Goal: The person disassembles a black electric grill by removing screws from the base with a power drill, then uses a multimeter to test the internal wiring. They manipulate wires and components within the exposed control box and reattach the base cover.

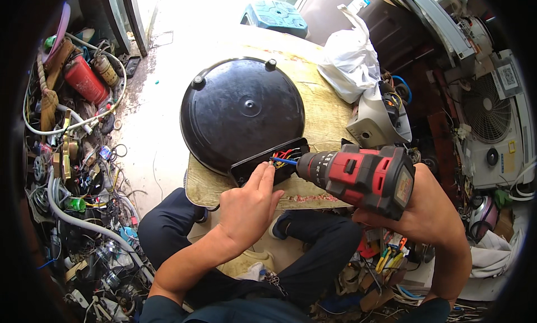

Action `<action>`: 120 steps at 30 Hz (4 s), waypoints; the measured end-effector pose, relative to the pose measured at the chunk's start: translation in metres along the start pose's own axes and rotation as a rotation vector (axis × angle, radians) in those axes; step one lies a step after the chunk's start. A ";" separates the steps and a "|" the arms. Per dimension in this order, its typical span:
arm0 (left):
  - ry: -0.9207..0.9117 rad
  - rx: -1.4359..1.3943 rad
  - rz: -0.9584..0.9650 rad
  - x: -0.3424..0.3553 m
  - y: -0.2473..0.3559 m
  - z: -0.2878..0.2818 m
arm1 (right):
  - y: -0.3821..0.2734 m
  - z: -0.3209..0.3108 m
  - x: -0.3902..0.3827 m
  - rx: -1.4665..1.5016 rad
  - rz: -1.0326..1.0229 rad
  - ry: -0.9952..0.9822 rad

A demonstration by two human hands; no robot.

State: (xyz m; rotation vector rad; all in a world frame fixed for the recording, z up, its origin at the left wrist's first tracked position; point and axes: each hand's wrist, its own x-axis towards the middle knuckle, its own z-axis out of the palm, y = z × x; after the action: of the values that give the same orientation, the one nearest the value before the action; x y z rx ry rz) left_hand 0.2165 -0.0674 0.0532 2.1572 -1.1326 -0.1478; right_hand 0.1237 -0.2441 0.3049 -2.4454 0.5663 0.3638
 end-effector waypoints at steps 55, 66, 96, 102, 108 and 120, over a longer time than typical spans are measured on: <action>-0.048 0.037 0.008 -0.003 0.004 0.005 | -0.016 -0.020 0.045 -0.259 -0.117 -0.114; -0.033 0.055 0.011 -0.004 0.005 0.008 | -0.007 -0.020 0.049 -0.253 -0.188 -0.144; 0.045 0.186 0.068 -0.007 0.005 0.016 | -0.031 -0.018 0.043 -0.254 -0.162 -0.154; 0.037 0.143 0.064 -0.006 0.009 0.014 | -0.038 -0.025 0.033 -0.255 -0.120 -0.153; 0.053 0.061 0.008 -0.002 0.004 0.003 | -0.030 -0.028 0.014 -0.275 -0.227 -0.080; 0.215 0.042 0.131 0.039 0.023 -0.004 | 0.014 -0.041 -0.056 -0.113 -0.133 0.046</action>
State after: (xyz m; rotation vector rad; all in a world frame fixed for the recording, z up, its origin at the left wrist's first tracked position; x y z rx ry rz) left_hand 0.2264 -0.1043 0.0781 2.0701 -1.1549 0.1638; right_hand 0.0734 -0.2621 0.3512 -2.5901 0.4095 0.2926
